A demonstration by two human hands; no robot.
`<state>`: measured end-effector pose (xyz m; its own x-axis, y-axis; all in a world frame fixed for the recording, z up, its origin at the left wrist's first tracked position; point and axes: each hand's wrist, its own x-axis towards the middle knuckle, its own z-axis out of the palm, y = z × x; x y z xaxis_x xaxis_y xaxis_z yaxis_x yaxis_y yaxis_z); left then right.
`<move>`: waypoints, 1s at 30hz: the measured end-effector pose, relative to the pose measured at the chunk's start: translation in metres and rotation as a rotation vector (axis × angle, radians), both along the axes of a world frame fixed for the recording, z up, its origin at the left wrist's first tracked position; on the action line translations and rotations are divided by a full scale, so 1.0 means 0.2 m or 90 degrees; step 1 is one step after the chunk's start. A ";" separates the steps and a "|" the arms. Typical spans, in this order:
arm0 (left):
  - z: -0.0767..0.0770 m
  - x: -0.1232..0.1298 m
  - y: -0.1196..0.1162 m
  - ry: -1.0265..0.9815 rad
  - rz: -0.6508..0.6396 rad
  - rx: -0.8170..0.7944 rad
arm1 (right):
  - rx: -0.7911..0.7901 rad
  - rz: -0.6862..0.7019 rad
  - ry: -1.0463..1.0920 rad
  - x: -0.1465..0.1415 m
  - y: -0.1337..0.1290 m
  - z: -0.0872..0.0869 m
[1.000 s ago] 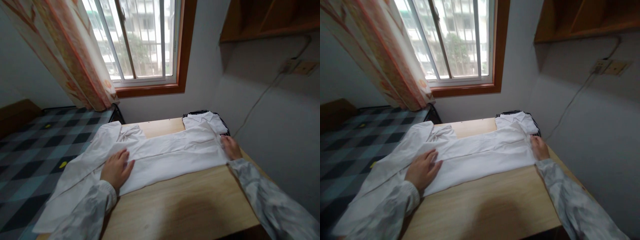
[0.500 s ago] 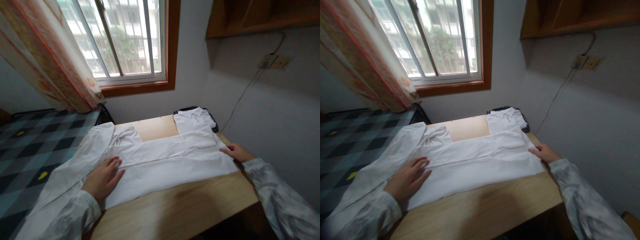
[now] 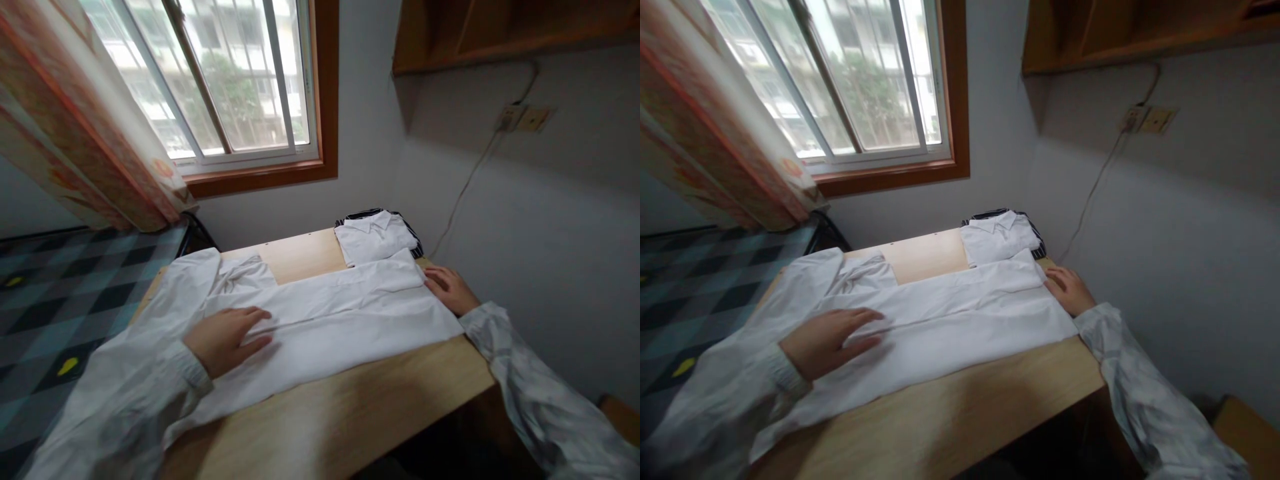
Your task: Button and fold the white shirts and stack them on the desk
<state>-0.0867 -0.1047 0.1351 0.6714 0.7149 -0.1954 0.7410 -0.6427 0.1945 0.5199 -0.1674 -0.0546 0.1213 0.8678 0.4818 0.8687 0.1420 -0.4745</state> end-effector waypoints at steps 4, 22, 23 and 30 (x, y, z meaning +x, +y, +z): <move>-0.06 0.60 -0.03 -0.126 -0.109 -0.025 | 0.012 -0.012 0.021 0.04 0.01 -0.02; -0.52 1.75 0.03 -0.190 -0.166 -0.038 | -0.003 -0.017 0.023 0.00 0.02 -0.01; -0.52 1.74 0.03 -0.187 -0.161 -0.032 | -0.004 -0.017 0.023 0.00 0.02 0.00; -0.55 1.74 0.03 -0.188 -0.144 0.008 | -0.026 -0.013 0.048 -0.02 -0.01 0.04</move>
<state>0.2610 -0.0987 0.0258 0.8386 0.5434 0.0379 0.4936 -0.7875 0.3691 0.5150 -0.1696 -0.0471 0.1739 0.8837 0.4345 0.8332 0.1032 -0.5433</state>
